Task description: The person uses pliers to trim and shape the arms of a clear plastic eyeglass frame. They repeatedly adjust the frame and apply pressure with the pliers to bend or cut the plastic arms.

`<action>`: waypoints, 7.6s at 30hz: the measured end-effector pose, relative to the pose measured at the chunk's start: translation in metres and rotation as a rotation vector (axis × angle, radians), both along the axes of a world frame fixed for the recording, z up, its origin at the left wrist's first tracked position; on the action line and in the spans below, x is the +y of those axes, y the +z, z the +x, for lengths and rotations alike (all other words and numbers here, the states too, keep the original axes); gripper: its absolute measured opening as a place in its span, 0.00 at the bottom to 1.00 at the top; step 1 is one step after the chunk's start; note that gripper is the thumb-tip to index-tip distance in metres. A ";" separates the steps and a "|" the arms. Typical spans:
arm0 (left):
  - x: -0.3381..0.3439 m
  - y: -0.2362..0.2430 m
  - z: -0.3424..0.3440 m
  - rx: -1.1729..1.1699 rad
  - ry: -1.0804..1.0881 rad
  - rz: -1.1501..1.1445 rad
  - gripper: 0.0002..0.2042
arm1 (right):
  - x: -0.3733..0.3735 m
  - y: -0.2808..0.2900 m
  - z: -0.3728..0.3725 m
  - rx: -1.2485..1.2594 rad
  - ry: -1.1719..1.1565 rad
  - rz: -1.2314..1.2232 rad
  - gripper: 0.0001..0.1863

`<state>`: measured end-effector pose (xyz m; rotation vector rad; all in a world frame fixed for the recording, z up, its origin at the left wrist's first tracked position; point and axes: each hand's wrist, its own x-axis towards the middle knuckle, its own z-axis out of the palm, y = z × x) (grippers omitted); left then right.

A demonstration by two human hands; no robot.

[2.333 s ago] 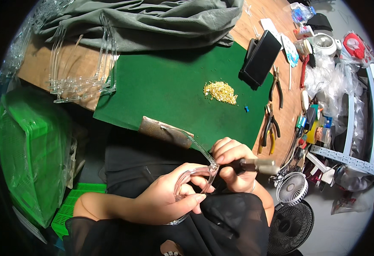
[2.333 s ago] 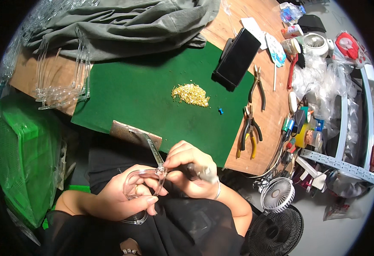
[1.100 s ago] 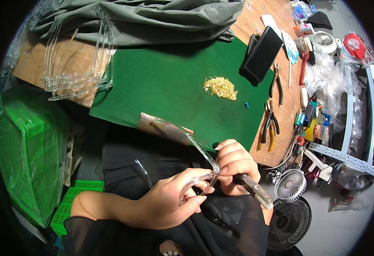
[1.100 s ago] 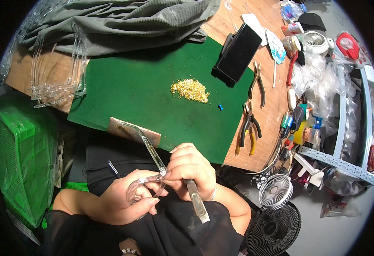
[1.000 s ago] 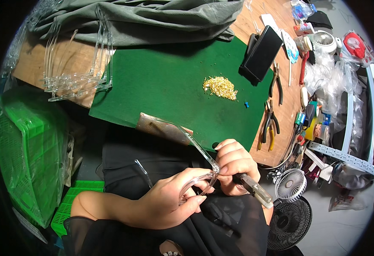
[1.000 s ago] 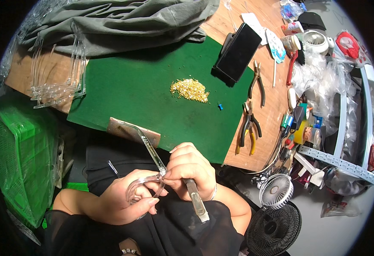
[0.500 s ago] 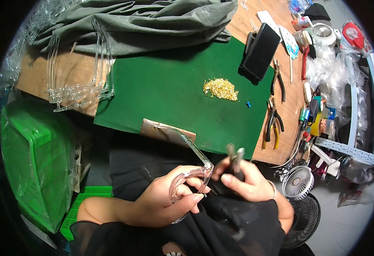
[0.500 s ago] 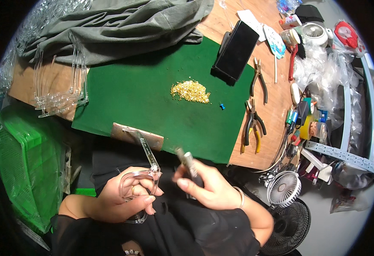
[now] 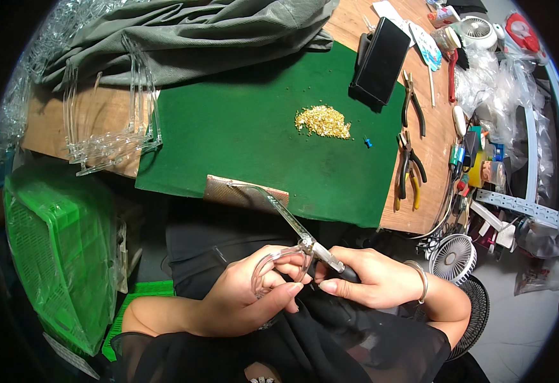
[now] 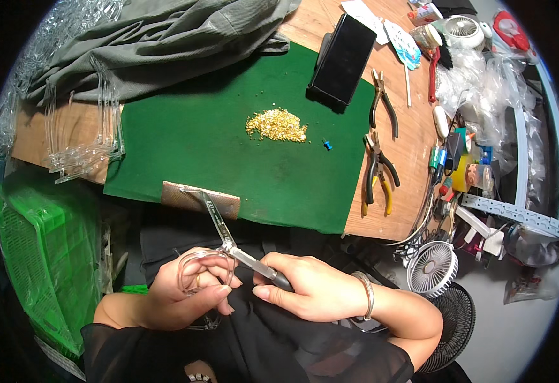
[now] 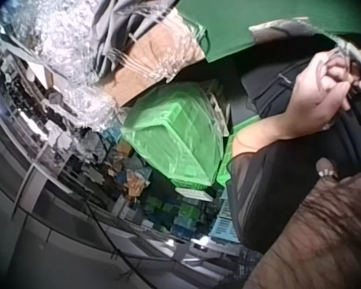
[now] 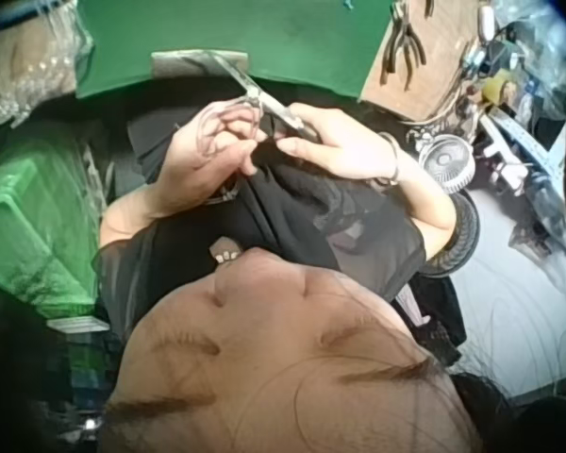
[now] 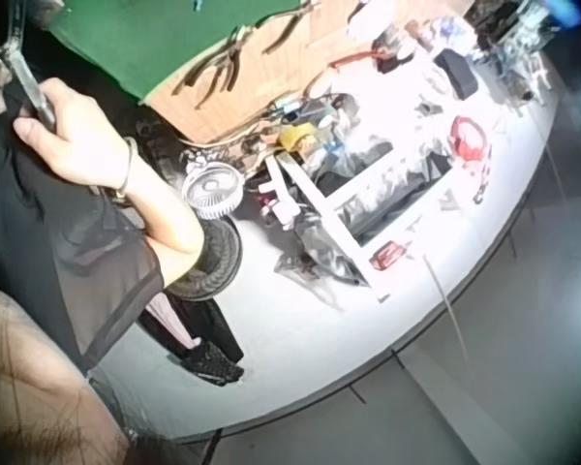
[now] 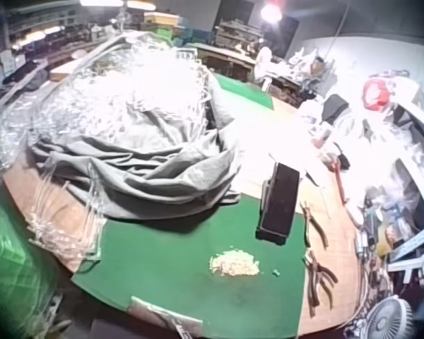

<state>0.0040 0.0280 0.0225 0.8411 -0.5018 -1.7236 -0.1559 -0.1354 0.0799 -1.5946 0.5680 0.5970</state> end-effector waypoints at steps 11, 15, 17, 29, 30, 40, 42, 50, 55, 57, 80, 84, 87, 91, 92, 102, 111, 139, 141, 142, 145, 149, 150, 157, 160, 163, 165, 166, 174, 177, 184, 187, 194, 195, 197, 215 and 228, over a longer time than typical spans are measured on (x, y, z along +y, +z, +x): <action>-0.002 -0.001 -0.014 -0.231 0.075 0.014 0.18 | 0.009 -0.006 0.002 0.101 -0.062 -0.166 0.17; -0.001 -0.001 -0.015 -0.235 0.082 0.037 0.18 | 0.014 -0.014 -0.003 0.057 -0.120 -0.198 0.15; -0.005 0.000 -0.012 -0.190 0.096 0.054 0.18 | 0.015 -0.014 -0.002 0.059 -0.109 -0.208 0.14; -0.003 0.005 -0.004 -0.557 0.158 -0.136 0.18 | -0.003 -0.036 -0.003 -0.414 -0.003 -0.455 0.11; -0.003 0.005 -0.003 -0.596 0.157 -0.157 0.18 | -0.004 -0.035 -0.002 -0.433 0.022 -0.496 0.11; -0.005 0.004 -0.004 -0.755 0.174 -0.257 0.17 | -0.010 -0.036 -0.001 -0.496 0.118 -0.621 0.14; -0.005 0.003 -0.004 -0.775 0.171 -0.271 0.17 | -0.011 -0.036 0.000 -0.519 0.128 -0.640 0.16; -0.004 0.001 -0.003 -0.807 0.150 -0.276 0.16 | -0.012 -0.039 -0.001 -0.535 0.153 -0.648 0.17; -0.004 0.004 -0.002 -0.840 0.128 -0.259 0.15 | -0.012 -0.037 -0.001 -0.457 0.180 -0.605 0.15; -0.004 0.000 -0.004 -0.851 0.150 -0.278 0.15 | -0.011 -0.039 -0.001 -0.454 0.180 -0.622 0.14; -0.003 0.025 0.032 0.471 0.092 0.121 0.27 | -0.030 -0.064 -0.021 -0.360 -0.474 -0.281 0.19; -0.009 0.035 0.030 0.443 0.136 0.251 0.26 | -0.027 -0.066 -0.023 -0.335 -0.448 -0.229 0.18; -0.009 0.029 0.031 0.513 0.101 0.170 0.25 | -0.020 -0.086 -0.020 -0.425 -0.536 -0.425 0.10; -0.002 0.028 0.024 0.087 0.010 0.082 0.24 | -0.012 -0.092 -0.013 -0.474 -0.461 -0.718 0.07; 0.000 0.028 0.018 0.043 0.081 0.069 0.22 | -0.011 -0.086 -0.011 -0.561 -0.359 -0.765 0.08; -0.001 0.009 0.010 -0.814 0.052 -0.256 0.16 | -0.007 -0.043 0.001 -0.592 0.096 -0.753 0.17; -0.005 0.004 0.013 -1.114 0.114 -0.474 0.18 | -0.012 -0.036 0.005 -0.607 0.156 -0.754 0.16; 0.013 0.006 0.030 -0.310 0.206 -0.171 0.27 | -0.013 -0.093 0.012 -0.377 -0.062 -0.886 0.13; 0.016 0.020 0.029 -0.184 0.296 -0.132 0.30 | -0.011 -0.102 0.020 -0.367 -0.020 -0.982 0.14; 0.023 0.012 0.033 -0.133 0.289 -0.280 0.32 | -0.010 -0.104 0.021 -0.365 -0.010 -1.003 0.14; 0.023 0.005 0.058 -0.047 0.124 -0.635 0.30 | -0.008 -0.106 0.023 -0.317 -0.012 -1.029 0.13; 0.014 0.024 0.053 -0.015 0.314 -0.522 0.26 | -0.012 -0.109 0.026 -0.255 0.001 -1.045 0.09; 0.001 0.022 0.057 -0.075 0.248 -0.573 0.30 | -0.013 -0.108 0.026 -0.236 0.003 -1.044 0.09; -0.032 -0.006 0.029 -0.673 0.389 -0.524 0.30 | -0.021 -0.103 0.028 -0.339 -0.201 -0.895 0.07; -0.042 -0.007 0.027 -0.762 0.381 -0.519 0.28 | -0.018 -0.066 0.024 -0.481 -0.431 -0.570 0.02; -0.040 -0.002 0.028 -0.761 0.318 -0.462 0.30 | -0.008 -0.046 0.028 -0.788 -0.412 -0.495 0.03; -0.039 -0.004 0.022 -0.728 0.387 -0.436 0.28 | 0.001 -0.036 0.045 -1.006 -0.374 -0.572 0.07; -0.038 -0.002 0.022 -0.737 0.359 -0.416 0.28 | 0.001 -0.042 0.048 -1.101 -0.320 -0.648 0.08; -0.037 0.001 0.019 -0.755 0.339 -0.418 0.29 | -0.003 -0.061 0.045 -1.269 -0.313 -0.582 0.09; -0.037 0.000 0.019 -0.743 0.337 -0.431 0.29 | -0.004 -0.061 0.044 -1.253 -0.311 -0.528 0.09; -0.036 -0.003 0.021 -0.783 0.343 -0.477 0.29 | 0.000 -0.062 0.044 -1.240 -0.327 -0.462 0.10; -0.035 -0.003 0.023 -0.796 0.339 -0.489 0.29 | 0.001 -0.064 0.046 -1.243 -0.334 -0.435 0.09; -0.036 -0.005 0.024 -0.842 0.345 -0.523 0.28 | 0.000 -0.057 0.044 -1.177 -0.294 -0.447 0.09; -0.034 -0.005 0.024 -0.857 0.357 -0.521 0.28 | 0.001 -0.057 0.045 -1.162 -0.283 -0.442 0.09; -0.031 -0.005 0.023 -0.909 0.383 -0.523 0.27 | 0.001 -0.058 0.047 -1.171 -0.249 -0.456 0.09; -0.031 -0.005 0.023 -0.948 0.399 -0.564 0.27 | 0.003 -0.058 0.044 -1.185 -0.255 -0.506 0.08; -0.030 -0.010 0.023 -1.006 0.395 -0.597 0.27 | 0.003 -0.053 0.042 -1.147 -0.138 -0.686 0.10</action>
